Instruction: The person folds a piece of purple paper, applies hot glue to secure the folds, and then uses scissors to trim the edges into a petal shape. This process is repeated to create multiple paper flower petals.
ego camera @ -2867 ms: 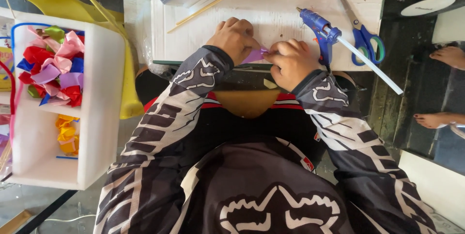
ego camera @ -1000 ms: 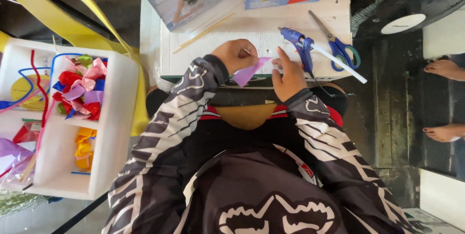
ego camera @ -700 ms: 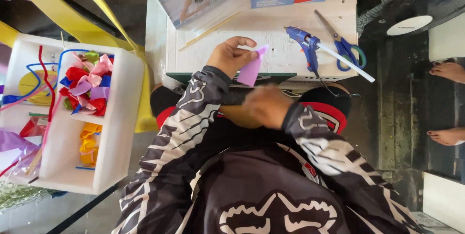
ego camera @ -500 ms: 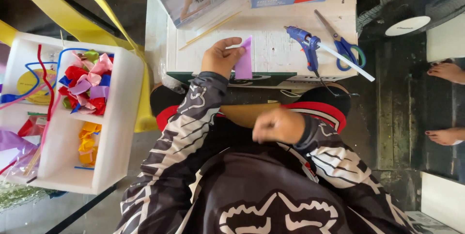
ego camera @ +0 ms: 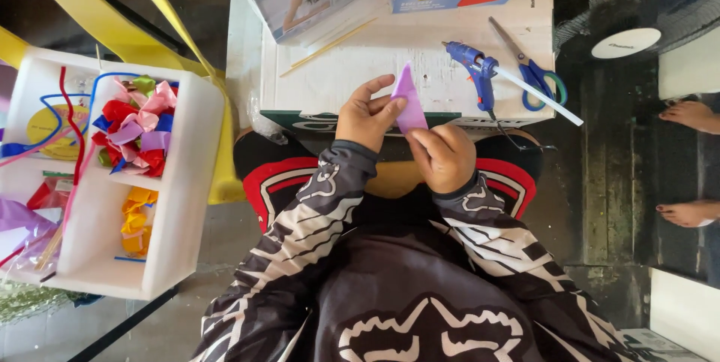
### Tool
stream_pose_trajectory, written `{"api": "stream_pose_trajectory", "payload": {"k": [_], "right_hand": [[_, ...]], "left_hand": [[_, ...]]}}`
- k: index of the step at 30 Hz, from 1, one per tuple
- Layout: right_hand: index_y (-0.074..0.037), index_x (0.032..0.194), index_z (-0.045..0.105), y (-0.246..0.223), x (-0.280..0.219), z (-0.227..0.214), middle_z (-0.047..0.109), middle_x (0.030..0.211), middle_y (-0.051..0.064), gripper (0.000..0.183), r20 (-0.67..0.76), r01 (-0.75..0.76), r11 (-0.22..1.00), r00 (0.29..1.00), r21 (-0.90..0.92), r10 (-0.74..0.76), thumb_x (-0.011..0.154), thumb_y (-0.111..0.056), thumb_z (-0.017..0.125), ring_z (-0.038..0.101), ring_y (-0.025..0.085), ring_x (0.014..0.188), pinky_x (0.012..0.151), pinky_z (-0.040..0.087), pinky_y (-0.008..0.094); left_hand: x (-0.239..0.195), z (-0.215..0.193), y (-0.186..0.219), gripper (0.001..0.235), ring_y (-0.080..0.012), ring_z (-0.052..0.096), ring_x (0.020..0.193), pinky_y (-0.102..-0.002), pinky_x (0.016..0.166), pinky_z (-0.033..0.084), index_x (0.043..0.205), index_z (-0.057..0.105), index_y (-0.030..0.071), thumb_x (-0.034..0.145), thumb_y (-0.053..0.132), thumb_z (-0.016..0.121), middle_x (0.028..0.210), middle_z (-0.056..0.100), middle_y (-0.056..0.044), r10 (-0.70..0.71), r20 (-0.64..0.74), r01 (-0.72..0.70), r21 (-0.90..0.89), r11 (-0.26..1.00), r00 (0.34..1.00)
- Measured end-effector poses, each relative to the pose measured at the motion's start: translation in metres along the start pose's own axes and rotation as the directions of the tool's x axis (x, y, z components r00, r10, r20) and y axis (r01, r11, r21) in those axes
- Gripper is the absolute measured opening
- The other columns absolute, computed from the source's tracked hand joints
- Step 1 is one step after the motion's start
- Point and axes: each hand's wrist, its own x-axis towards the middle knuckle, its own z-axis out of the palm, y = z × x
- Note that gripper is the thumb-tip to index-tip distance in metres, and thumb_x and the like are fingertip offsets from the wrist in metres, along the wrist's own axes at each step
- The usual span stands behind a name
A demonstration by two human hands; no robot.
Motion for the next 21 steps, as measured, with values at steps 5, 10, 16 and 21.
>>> {"api": "stream_pose_trajectory", "payload": {"k": [5,10,16,21], "right_hand": [[-0.012,0.098,0.078,-0.002,0.008,-0.008,0.061,0.076,0.001,0.01,0.007,-0.159,0.976,0.987,0.147,0.16,0.09,-0.007,0.081,0.059,0.021,0.061,0.054,0.055,0.034],[-0.003,0.109,0.071,-0.001,0.006,-0.01,0.048,0.072,0.004,0.024,-0.023,-0.202,0.959,0.977,0.2,0.21,0.09,-0.01,0.084,0.052,0.022,0.059,0.055,0.052,0.035],[-0.001,0.115,0.065,0.001,0.012,-0.015,0.053,0.083,0.007,0.035,-0.031,-0.202,0.956,0.976,0.214,0.214,0.094,-0.024,0.081,0.053,0.019,0.061,0.051,0.05,0.033],[0.004,0.109,0.066,0.001,0.019,-0.019,0.058,0.085,0.013,0.034,0.092,-0.302,0.873,0.953,0.382,0.289,0.093,-0.02,0.084,0.058,0.024,0.061,0.05,0.05,0.034]], "left_hand": [[-0.019,0.008,0.005,0.051,-0.0275,0.076,0.083,-0.038,0.074,0.069,0.135,0.058,0.002,0.088,0.0,0.076,0.095,0.076,-0.022,-0.042,0.063,0.048,-0.097,0.994,0.997],[-0.018,0.007,-0.008,0.054,-0.0315,0.076,0.077,-0.039,0.07,0.07,0.134,0.055,-0.001,0.085,-0.004,0.076,0.088,0.073,-0.023,-0.03,0.085,0.043,-0.154,0.987,0.996],[-0.019,0.008,-0.007,0.052,-0.0309,0.075,0.068,-0.04,0.066,0.07,0.13,0.056,-0.003,0.082,-0.005,0.077,0.078,0.069,-0.018,-0.037,0.096,0.055,-0.195,0.979,0.995],[-0.017,0.013,-0.023,0.052,-0.0281,0.075,0.069,-0.041,0.067,0.07,0.129,0.058,-0.002,0.081,-0.007,0.079,0.074,0.067,-0.014,-0.013,0.096,0.037,-0.249,0.968,0.995]]}}
